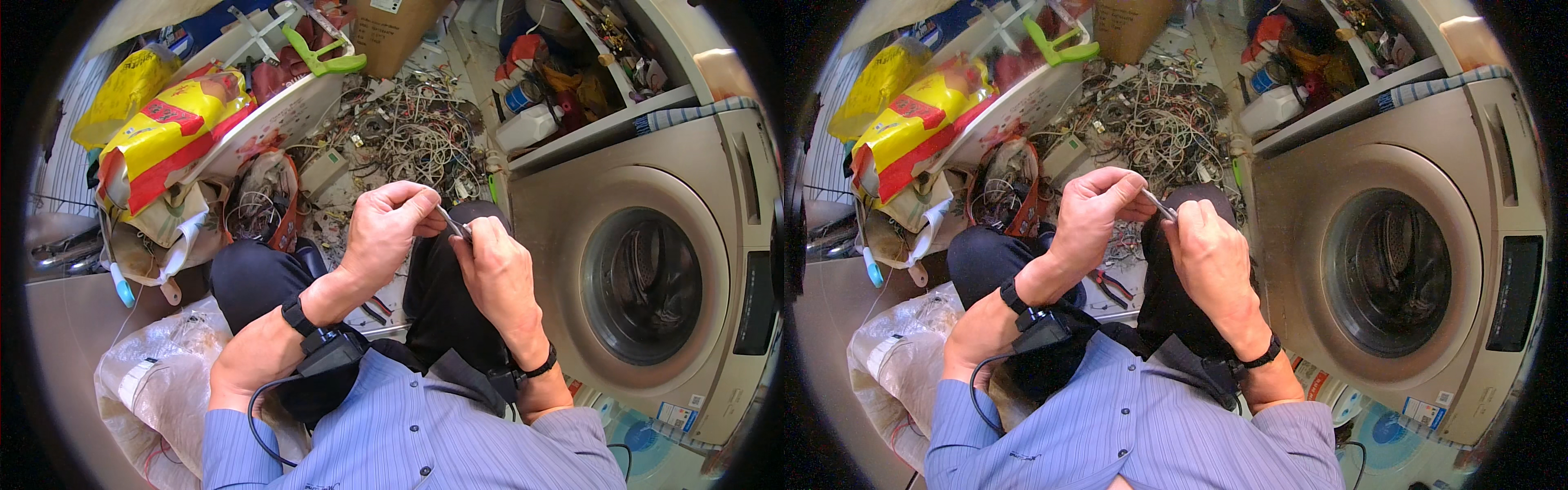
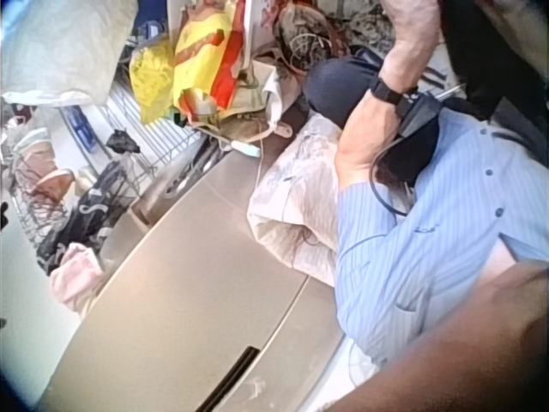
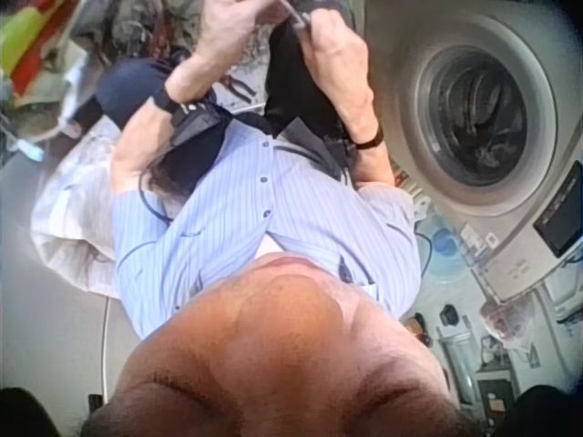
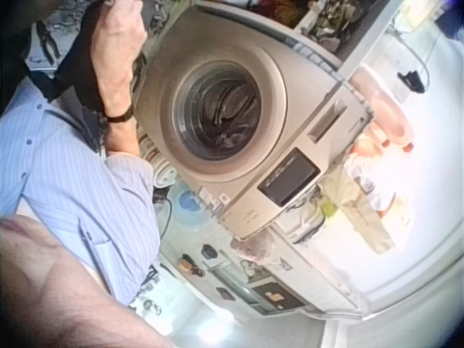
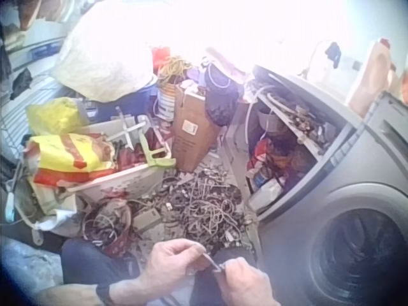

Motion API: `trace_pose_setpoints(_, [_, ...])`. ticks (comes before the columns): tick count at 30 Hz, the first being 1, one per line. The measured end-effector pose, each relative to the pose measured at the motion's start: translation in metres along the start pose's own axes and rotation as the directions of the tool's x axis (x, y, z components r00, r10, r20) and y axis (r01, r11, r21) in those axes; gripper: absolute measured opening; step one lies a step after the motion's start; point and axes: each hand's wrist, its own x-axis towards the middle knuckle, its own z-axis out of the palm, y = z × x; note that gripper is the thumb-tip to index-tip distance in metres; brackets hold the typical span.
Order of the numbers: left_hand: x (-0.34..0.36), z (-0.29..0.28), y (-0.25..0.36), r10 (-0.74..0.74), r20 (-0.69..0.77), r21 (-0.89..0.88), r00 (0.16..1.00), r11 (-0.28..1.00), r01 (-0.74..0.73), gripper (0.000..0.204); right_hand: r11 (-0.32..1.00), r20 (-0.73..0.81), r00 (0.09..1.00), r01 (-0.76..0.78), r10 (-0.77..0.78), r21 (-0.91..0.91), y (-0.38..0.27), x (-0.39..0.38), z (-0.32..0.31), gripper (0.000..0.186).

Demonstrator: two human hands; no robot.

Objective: Strip and connect electrical wires using a wire stripper tool in a cramped utility area.

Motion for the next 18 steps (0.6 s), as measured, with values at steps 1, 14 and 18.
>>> trace_pose_setpoints(1, [-0.0001,0.0,-0.0002,0.001,-0.004,0.003,1.0,1.0,-0.001,0.021,1.0,-0.006,1.0,-0.005,0.005,-0.002,-0.0005,0.0002,0.0007,0.02])
trace_pose_setpoints(14, [-0.001,0.0019,-0.0009,-0.012,0.004,-0.016,1.0,1.0,0.012,0.021,0.999,0.007,0.999,-0.034,0.034,-0.04,-0.0006,-0.0031,-0.0024,0.021])
trace_pose_setpoints(18, [0.0003,0.0007,-0.0036,-0.035,0.004,-0.046,0.999,0.998,0.035,0.021,0.998,0.007,1.0,-0.024,0.025,-0.051,0.0017,-0.0056,-0.0009,0.02])
